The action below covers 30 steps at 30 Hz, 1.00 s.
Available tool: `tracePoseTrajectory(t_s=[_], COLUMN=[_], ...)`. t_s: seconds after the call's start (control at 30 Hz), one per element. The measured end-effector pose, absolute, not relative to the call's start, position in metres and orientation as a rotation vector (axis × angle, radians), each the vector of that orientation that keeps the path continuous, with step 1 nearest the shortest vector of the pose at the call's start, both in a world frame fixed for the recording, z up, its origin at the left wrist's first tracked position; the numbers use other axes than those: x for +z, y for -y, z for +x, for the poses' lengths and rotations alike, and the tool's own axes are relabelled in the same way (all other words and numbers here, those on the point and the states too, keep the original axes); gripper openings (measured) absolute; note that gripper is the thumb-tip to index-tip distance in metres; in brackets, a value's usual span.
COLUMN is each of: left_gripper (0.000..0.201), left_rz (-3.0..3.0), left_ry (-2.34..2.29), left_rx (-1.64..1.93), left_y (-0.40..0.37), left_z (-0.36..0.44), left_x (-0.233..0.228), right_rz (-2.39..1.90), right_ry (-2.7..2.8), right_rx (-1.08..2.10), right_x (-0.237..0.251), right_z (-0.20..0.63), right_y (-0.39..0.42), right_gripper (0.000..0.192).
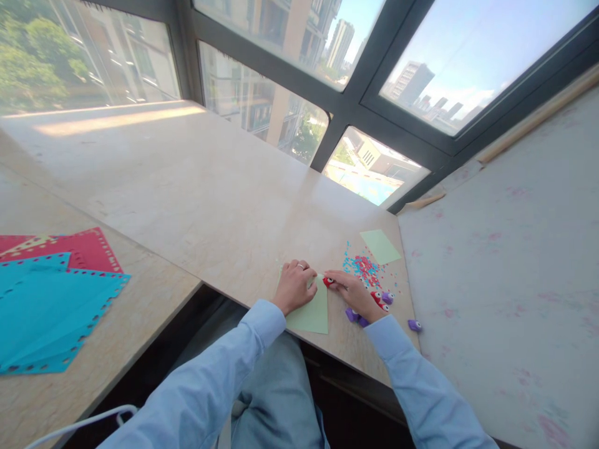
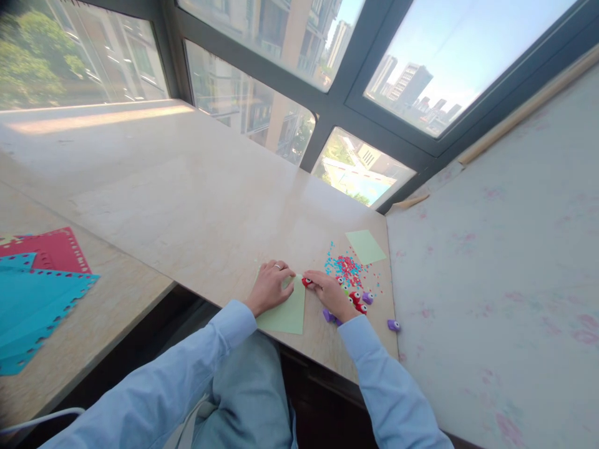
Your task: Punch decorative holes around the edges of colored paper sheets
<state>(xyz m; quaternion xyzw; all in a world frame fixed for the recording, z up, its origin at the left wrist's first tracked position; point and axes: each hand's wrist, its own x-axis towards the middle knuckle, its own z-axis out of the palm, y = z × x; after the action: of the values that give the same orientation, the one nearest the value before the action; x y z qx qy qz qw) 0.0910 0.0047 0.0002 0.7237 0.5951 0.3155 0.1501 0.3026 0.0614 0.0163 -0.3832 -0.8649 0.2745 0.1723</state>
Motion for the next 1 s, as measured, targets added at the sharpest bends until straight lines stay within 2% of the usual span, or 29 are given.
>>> tracePoseTrajectory(t_s=[0.33,0.5,0.7,1.0], left_gripper=[0.019,0.019,0.019,0.018], left_rz=[2.053,2.037,2.045,2.009], left_ry=[-1.705,-1.686,-1.659,-1.647], left_rx=[0.899,0.9,0.893,0.908], left_y=[-0.005,-0.004,-0.004,-0.004], left_z=[0.091,0.09,0.088,0.088], left_x=[0.0,0.002,0.001,0.003], right_rz=[-1.189,-1.307,-1.353,-1.338], right_ry=[2.426,2.281,2.284,2.276], right_rx=[0.672,0.66,0.618,0.598], right_x=[0.028,0.02,0.023,0.031], right_z=[0.29,0.296,0.29,0.275], right_y=[-0.035,-0.022,-0.03,-0.041], right_gripper=[0.026,0.031,0.018,0.016])
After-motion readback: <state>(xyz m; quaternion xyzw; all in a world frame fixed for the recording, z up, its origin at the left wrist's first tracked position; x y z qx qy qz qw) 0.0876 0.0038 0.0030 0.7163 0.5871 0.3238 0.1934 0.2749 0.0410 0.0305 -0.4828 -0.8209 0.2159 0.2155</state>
